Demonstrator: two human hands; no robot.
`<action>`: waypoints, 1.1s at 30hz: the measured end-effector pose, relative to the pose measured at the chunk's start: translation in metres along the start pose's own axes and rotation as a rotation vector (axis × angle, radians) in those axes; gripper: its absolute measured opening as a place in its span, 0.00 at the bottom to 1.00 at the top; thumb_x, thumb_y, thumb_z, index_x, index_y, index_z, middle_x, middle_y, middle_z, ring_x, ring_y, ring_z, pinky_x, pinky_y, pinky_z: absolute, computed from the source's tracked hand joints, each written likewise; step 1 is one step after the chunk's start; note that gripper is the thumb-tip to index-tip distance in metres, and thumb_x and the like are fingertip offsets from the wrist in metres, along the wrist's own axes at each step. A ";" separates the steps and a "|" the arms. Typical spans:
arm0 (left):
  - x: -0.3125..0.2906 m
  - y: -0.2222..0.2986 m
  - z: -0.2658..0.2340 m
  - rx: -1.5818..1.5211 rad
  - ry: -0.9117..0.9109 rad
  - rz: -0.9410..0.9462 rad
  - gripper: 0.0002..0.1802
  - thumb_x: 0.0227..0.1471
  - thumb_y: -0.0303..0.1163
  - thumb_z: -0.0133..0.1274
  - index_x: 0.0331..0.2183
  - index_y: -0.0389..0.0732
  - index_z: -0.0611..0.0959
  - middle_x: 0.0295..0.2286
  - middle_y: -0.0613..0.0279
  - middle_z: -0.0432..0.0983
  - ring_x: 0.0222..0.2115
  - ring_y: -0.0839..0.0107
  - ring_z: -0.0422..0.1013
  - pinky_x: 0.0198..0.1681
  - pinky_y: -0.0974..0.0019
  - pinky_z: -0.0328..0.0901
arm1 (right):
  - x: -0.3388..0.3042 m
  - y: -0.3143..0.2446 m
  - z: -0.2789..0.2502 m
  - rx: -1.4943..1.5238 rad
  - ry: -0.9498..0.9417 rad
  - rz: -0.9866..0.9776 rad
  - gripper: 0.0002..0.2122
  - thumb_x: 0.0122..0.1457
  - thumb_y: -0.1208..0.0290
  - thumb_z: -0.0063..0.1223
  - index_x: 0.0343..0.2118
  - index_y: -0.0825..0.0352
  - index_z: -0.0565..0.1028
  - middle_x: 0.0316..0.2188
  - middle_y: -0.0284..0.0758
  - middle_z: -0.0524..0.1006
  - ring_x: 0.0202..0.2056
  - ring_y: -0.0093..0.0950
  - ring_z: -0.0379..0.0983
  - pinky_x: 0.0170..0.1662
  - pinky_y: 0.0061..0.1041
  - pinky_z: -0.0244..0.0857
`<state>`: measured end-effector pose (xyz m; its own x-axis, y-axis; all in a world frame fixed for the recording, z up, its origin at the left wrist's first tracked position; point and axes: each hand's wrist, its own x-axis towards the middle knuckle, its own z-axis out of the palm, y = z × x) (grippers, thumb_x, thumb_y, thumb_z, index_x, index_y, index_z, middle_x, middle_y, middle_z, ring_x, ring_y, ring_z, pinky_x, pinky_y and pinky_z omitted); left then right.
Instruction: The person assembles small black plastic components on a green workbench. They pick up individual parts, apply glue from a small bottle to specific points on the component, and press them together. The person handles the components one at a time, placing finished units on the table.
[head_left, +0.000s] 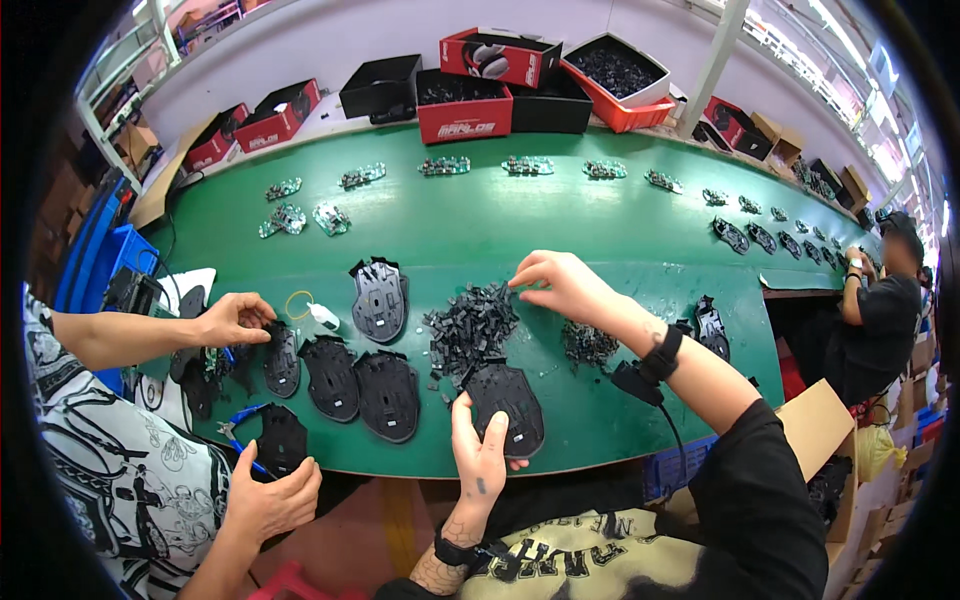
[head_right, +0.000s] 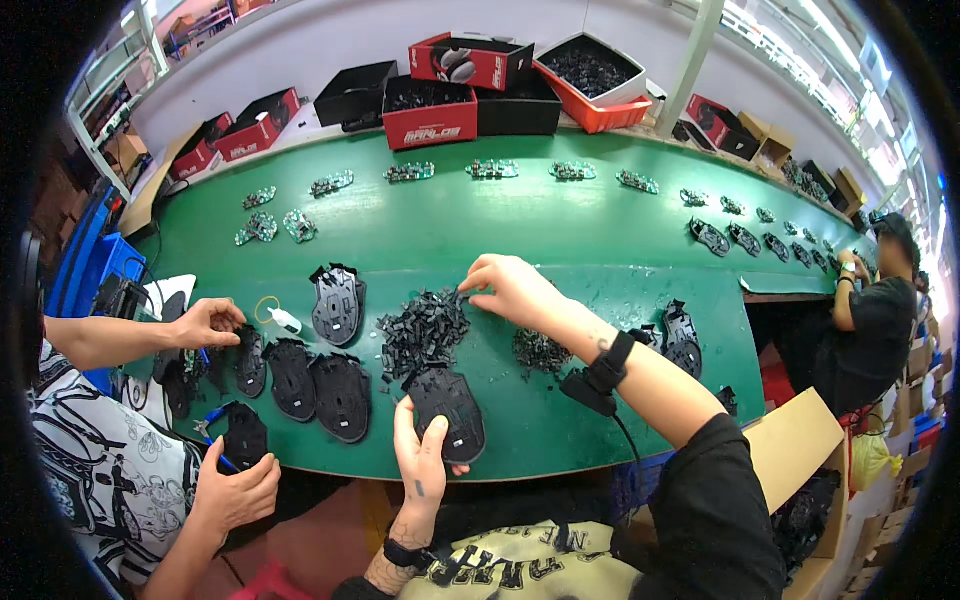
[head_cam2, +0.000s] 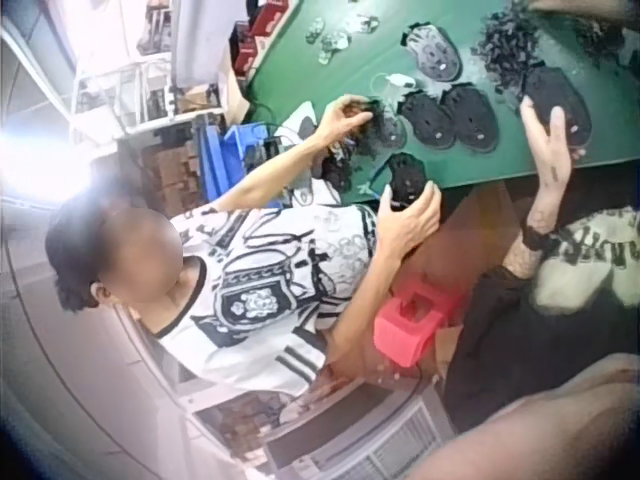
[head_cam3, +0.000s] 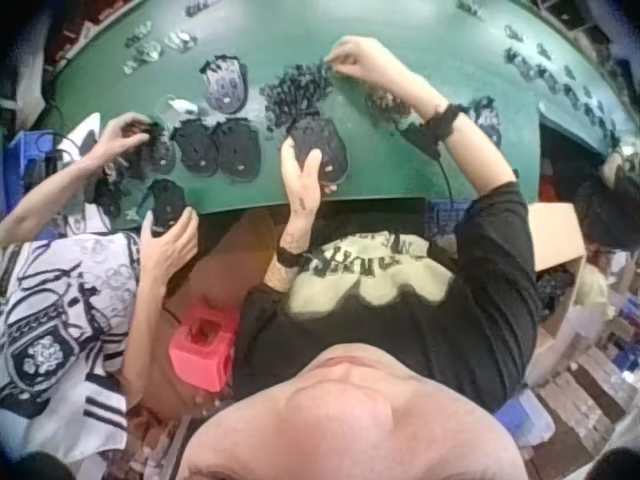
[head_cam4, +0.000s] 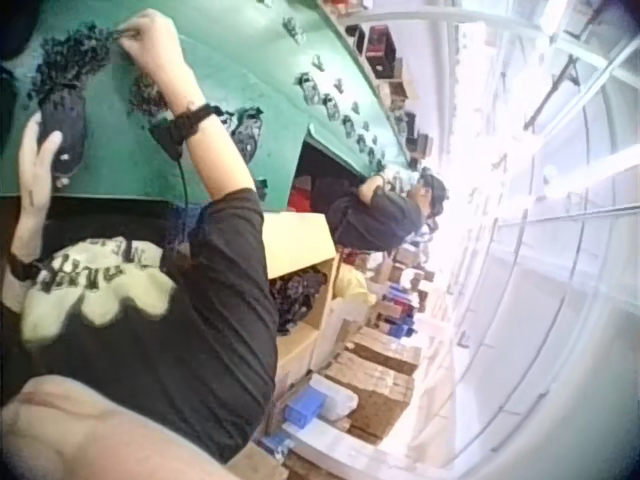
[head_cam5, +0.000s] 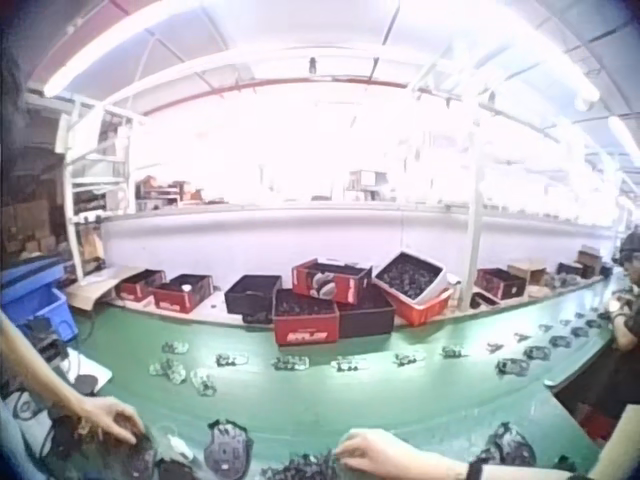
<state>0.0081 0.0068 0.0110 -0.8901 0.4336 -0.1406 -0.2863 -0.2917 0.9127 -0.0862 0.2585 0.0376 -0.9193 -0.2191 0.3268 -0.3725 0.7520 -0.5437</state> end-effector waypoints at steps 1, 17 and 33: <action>-0.001 -0.001 -0.003 -0.001 -0.003 -0.001 0.23 0.57 0.31 0.46 0.52 0.38 0.59 0.28 0.58 0.74 0.15 0.77 0.69 0.12 0.77 0.64 | 0.006 0.003 0.003 -0.051 0.004 -0.079 0.09 0.46 0.74 0.59 0.33 0.67 0.80 0.31 0.40 0.76 0.33 0.35 0.75 0.39 0.29 0.69; -0.003 -0.001 0.001 0.002 0.003 0.038 0.23 0.57 0.30 0.45 0.52 0.37 0.59 0.27 0.59 0.74 0.16 0.78 0.69 0.14 0.77 0.65 | 0.004 -0.010 0.010 -0.150 -0.008 0.159 0.06 0.50 0.73 0.51 0.29 0.71 0.74 0.25 0.41 0.75 0.30 0.37 0.74 0.35 0.30 0.69; 0.007 -0.022 0.019 0.211 0.084 0.303 0.34 0.54 0.23 0.46 0.57 0.31 0.48 0.45 0.49 0.63 0.42 0.67 0.67 0.44 0.66 0.66 | -0.092 -0.124 0.043 0.155 0.370 0.371 0.07 0.48 0.79 0.57 0.32 0.68 0.78 0.26 0.34 0.75 0.25 0.24 0.71 0.29 0.21 0.66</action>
<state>0.0150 0.0327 -0.0025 -0.9518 0.2803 0.1245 0.0658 -0.2101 0.9755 0.0391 0.1589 0.0417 -0.8970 0.2977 0.3268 -0.0721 0.6308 -0.7726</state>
